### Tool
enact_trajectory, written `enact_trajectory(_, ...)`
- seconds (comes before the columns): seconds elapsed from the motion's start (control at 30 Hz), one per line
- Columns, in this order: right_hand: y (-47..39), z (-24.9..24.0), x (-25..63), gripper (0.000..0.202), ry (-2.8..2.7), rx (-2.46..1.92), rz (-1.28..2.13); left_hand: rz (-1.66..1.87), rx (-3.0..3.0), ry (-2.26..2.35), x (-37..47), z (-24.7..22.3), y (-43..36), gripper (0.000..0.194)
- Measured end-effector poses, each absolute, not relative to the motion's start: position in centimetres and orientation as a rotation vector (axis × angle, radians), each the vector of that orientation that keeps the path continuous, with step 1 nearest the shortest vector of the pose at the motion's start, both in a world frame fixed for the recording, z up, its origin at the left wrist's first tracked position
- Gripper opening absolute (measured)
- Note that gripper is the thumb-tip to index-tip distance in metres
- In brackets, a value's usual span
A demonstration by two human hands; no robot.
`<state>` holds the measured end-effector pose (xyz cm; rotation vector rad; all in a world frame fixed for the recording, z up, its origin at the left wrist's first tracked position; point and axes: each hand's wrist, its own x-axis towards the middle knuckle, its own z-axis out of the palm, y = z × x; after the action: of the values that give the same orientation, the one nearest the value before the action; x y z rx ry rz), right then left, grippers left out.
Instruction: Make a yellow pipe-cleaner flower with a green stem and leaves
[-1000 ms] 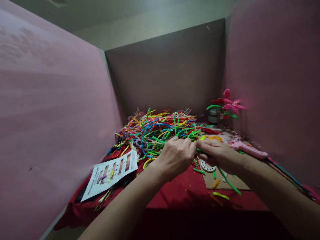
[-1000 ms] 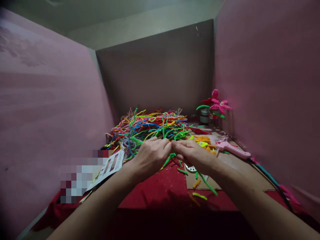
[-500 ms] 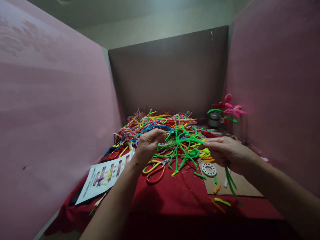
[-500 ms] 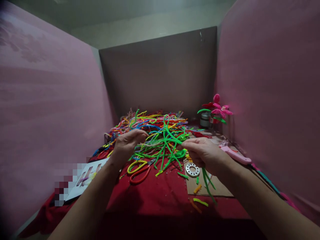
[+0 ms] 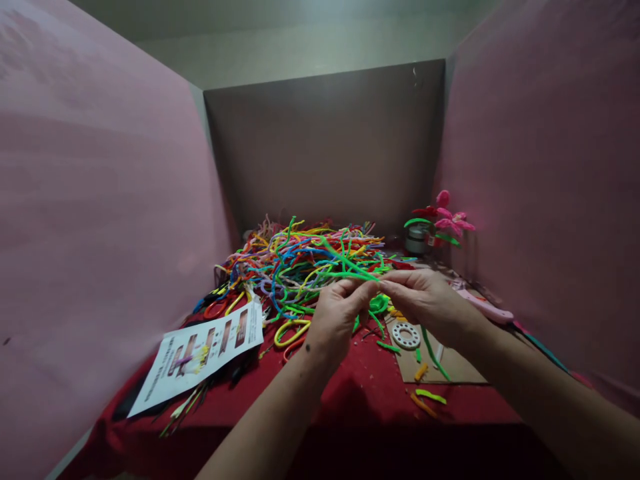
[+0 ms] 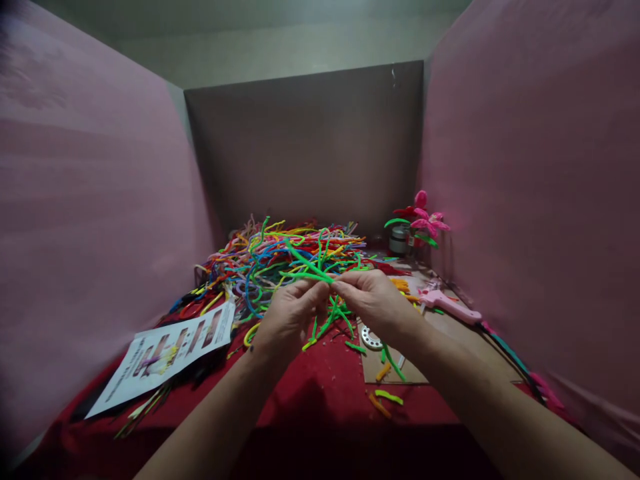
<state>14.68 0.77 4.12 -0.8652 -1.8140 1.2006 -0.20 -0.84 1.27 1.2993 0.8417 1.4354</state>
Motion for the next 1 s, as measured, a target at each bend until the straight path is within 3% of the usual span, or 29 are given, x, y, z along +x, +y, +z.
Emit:
enact_trajectory(0.23,-0.2,4.6,14.5,0.029,-2.01,-0.871,1.098,1.483,1.207,0.88,0.2,2.7,-0.8,0.024)
enact_trajectory(0.67,1.1,2.6,14.9,0.013,-1.409,-0.796,2.031,1.615,1.352,1.193,-0.5,2.5,0.3,0.028)
enact_trajectory(1.0,2.5,1.2,14.8,0.014,-1.285,-0.71,2.127,1.445,1.362,1.049,-1.3,2.2,1.7,0.028)
